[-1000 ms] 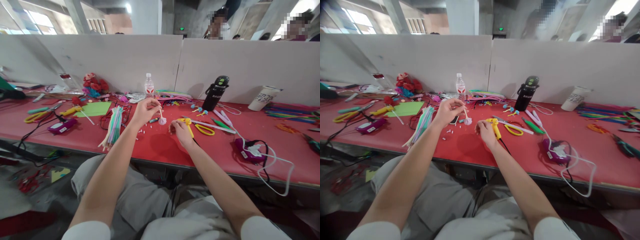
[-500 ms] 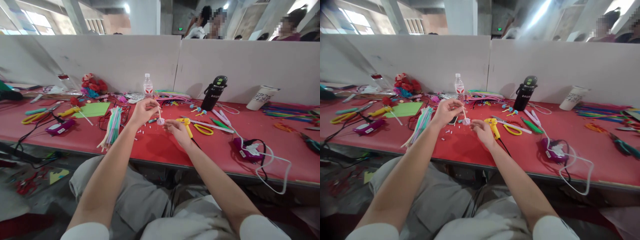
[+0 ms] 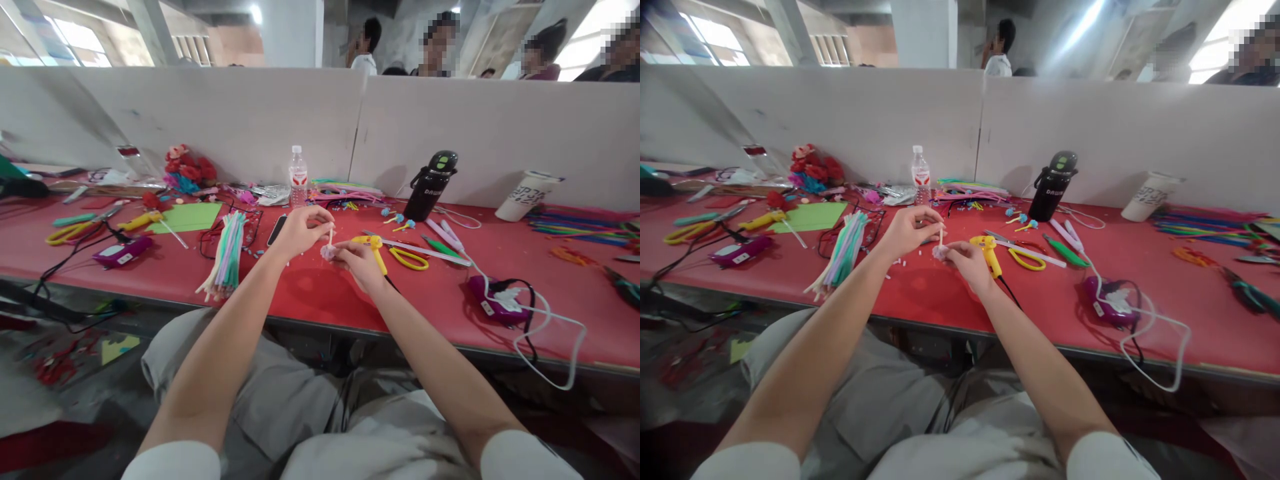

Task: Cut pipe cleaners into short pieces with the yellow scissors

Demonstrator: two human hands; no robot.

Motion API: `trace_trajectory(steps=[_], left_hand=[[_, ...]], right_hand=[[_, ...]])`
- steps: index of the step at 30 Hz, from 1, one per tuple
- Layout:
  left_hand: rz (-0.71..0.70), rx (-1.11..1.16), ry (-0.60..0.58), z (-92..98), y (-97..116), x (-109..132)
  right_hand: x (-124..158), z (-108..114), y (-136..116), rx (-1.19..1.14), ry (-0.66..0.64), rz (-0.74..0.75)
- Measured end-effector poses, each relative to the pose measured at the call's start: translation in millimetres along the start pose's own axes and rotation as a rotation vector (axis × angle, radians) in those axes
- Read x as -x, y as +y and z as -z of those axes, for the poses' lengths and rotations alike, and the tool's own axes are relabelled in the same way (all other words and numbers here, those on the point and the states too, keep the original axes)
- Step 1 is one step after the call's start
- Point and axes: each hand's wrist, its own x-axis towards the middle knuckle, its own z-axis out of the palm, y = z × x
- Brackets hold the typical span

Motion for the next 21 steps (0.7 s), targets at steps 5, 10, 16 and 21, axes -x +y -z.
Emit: trace_trajectory(steps=[5,10,16,21], left_hand=[[0.003,0.002,0.003,-1.0,-0.7,0.2],[0.007,0.002,-0.005,-2.1,0.6,0.7],[0.01,0.0,0.007,-2.0,1.5,1.1],[0.014,-0.001,0.025,-0.4,0.3,-0.1]], right_hand=[[1.7,-0.7,-1.4,0.04,-0.012,0.011],[0.5,-0.9,0.1,0.045,0.002,0.009],[-0.1,-0.1,1.4,0.08,-0.004,0.018],[-0.7,-0.4,-1.2,-0.033,0.01,-0.027]])
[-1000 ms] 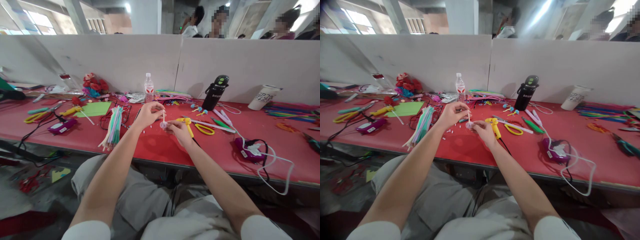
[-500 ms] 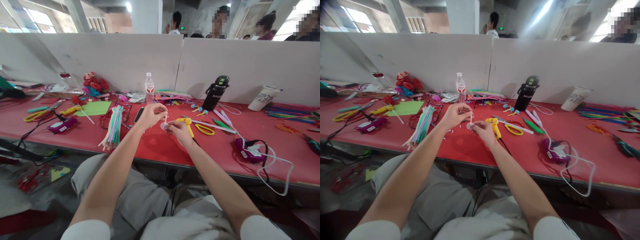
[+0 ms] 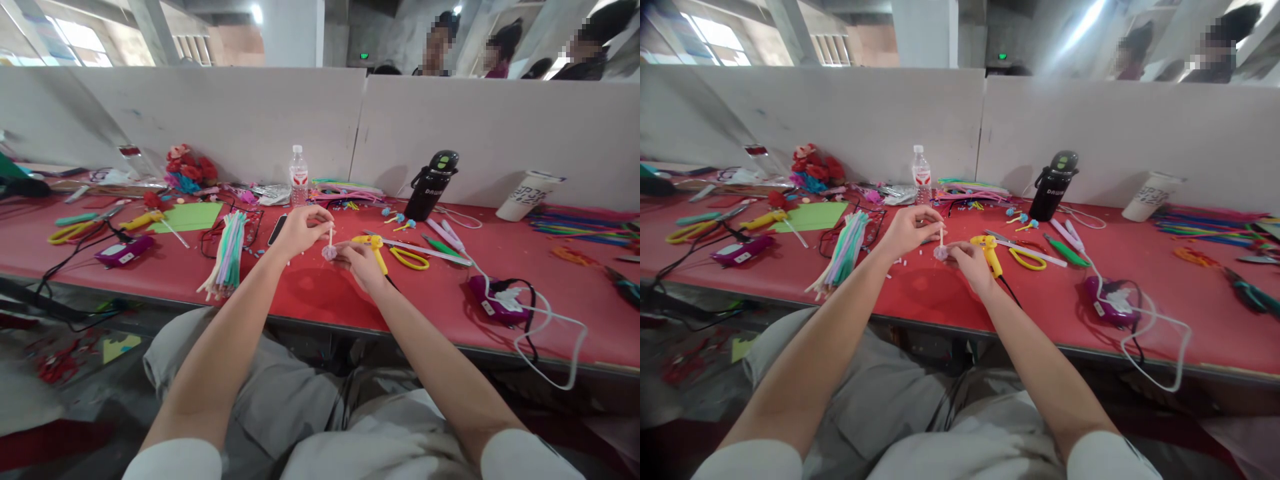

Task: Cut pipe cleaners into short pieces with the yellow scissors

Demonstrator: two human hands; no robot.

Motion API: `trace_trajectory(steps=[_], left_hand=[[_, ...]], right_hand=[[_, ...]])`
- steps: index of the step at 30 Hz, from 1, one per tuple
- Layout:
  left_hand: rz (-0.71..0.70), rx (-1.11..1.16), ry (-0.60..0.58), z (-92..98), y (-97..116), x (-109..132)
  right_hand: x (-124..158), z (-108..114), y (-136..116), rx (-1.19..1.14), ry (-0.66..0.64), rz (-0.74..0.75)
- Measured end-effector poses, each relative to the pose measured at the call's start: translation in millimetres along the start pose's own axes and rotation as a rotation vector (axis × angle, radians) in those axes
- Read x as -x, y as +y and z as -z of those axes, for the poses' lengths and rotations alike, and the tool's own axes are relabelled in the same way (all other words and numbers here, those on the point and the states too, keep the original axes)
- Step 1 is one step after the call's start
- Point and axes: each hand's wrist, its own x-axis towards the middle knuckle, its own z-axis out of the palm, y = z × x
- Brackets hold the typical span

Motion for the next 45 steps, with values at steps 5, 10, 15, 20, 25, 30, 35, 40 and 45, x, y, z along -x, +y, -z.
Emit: trace_trajectory(steps=[5,10,15,20,25,30,35,40,45], left_hand=[[0.009,0.001,-0.002,0.7,0,0],[0.009,0.003,-0.016,0.3,0,1],[0.007,0.001,-0.016,-0.3,0,0],[0.007,0.0,-0.019,-1.2,1,1],[0.006,-0.007,-0.023,-1.8,1,1],[0.004,0.002,-0.018,-1.5,-1,0],[-0.044,-0.014,0.03,7.0,-9,-5],[-0.027,-0.017,0.079,18.9,-16,-8],[-0.014,-0.003,0.072,22.6,-17,-8]], right_hand=[[0,0,0,0.016,-0.01,0.015],[0,1,0,0.027,-0.031,0.027],[0,0,-1,0.031,-0.011,0.018],[0,-1,0,0.056,0.001,0.021],[0,-1,0,0.102,0.016,0.027],[-1,-1,2,0.139,0.023,0.059],[0,1,0,0.193,0.08,0.132],[26,13,-21,0.558,0.026,0.262],[54,59,-45,0.992,-0.166,0.209]])
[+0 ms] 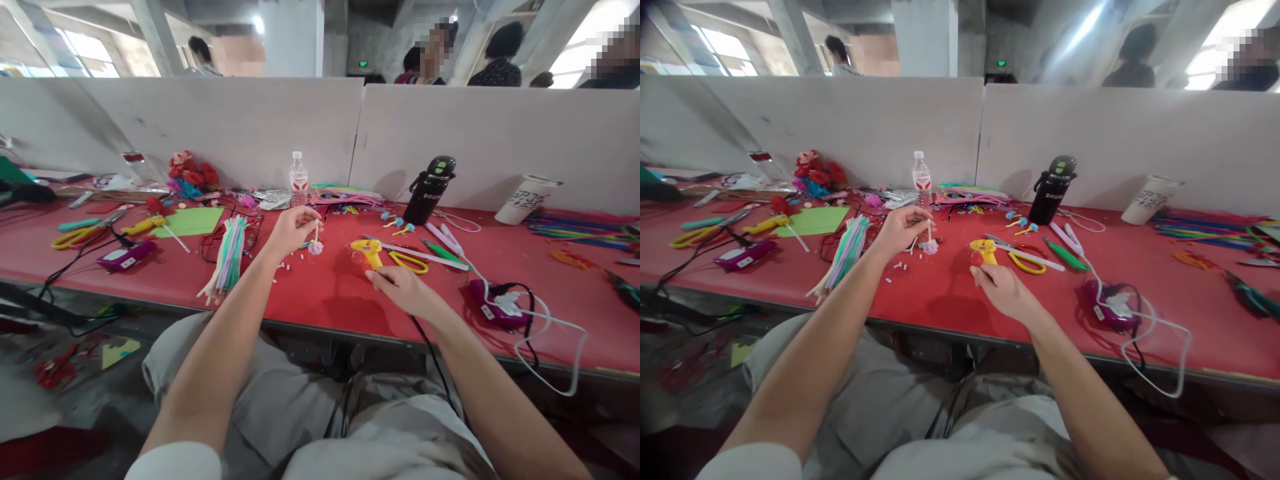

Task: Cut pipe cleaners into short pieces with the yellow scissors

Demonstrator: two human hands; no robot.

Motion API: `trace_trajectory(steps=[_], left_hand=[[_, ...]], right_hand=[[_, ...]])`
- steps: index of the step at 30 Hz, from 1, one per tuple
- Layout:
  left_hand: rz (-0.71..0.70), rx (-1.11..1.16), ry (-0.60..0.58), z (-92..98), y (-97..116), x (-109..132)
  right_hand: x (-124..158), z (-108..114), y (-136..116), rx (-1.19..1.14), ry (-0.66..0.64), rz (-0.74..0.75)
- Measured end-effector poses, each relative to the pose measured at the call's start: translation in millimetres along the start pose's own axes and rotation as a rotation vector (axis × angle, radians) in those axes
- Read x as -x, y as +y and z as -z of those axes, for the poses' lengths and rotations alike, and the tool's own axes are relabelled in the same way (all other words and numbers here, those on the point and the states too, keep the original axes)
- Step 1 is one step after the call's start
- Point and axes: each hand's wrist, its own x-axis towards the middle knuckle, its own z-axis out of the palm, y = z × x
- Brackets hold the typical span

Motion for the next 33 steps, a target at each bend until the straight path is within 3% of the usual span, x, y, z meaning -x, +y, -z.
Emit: trace_trajectory(steps=[1,4,7,9,11,15,22,33], left_hand=[[0.003,0.011,-0.004,-0.1,-1,0],[0.013,0.055,-0.023,-1.3,-4,-2],[0.017,0.08,-0.032,-3.0,-7,-4],[0.022,0.091,-0.038,-4.1,-8,-4],[0.034,0.103,-0.05,-5.2,-8,-3],[0.053,0.122,-0.067,-6.6,-9,-1],[0.074,0.087,-0.039,-6.2,-18,-2],[0.098,0.088,-0.042,-9.1,-11,0]], right_hand=[[4,8,8,0.072,-0.053,-0.029],[5,26,34,0.15,0.007,-0.113],[-9,29,52,0.137,0.115,-0.147],[-24,23,58,0.161,0.102,-0.166],[-40,14,59,0.149,0.056,-0.189],[-59,-9,56,-0.099,0.141,-0.241],[-53,-25,42,-0.404,0.106,-0.128],[-50,-33,53,-0.395,0.007,-0.124]])
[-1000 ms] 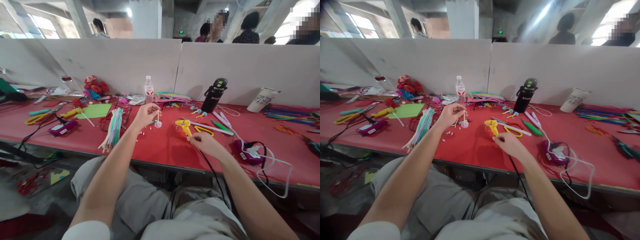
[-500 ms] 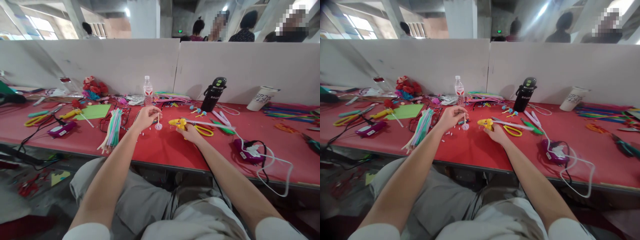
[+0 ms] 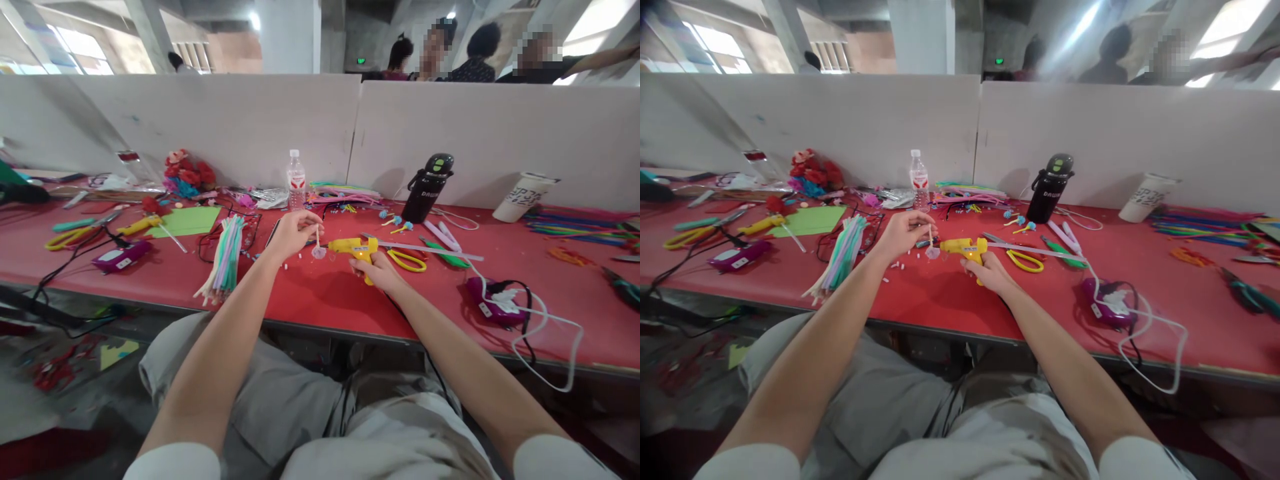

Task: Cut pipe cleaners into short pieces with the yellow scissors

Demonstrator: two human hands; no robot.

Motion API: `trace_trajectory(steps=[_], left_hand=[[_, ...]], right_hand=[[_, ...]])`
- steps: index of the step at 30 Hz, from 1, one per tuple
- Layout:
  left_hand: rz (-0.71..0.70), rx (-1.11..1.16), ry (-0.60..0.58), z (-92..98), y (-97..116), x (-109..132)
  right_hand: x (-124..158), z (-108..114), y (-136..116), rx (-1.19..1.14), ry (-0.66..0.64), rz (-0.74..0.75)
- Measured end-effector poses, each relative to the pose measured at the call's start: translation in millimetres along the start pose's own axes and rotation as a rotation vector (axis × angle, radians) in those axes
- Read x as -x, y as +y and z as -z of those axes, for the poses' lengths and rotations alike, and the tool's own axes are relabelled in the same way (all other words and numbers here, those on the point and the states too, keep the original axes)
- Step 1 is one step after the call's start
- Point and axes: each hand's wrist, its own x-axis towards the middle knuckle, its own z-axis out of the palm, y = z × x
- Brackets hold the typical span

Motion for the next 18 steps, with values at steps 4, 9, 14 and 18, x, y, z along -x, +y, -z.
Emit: trace_trajectory(steps=[4,9,14,18], left_hand=[[0.002,0.01,0.003,0.0,1.6,0.6],[-0.004,0.001,0.006,1.7,-0.7,-0.3],[-0.011,-0.017,-0.009,2.1,1.1,0.7],[-0.012,-0.027,-0.011,1.6,2.7,1.3]], right_hand=[[2.2,0.8,-1.8,0.032,-0.003,-0.014],[2.2,-0.1,-1.8,0.045,0.013,-0.023],[2.0,-0.6,-2.0,0.052,0.02,-0.02],[3.2,0.3,-4.8,0.052,0.017,-0.022]])
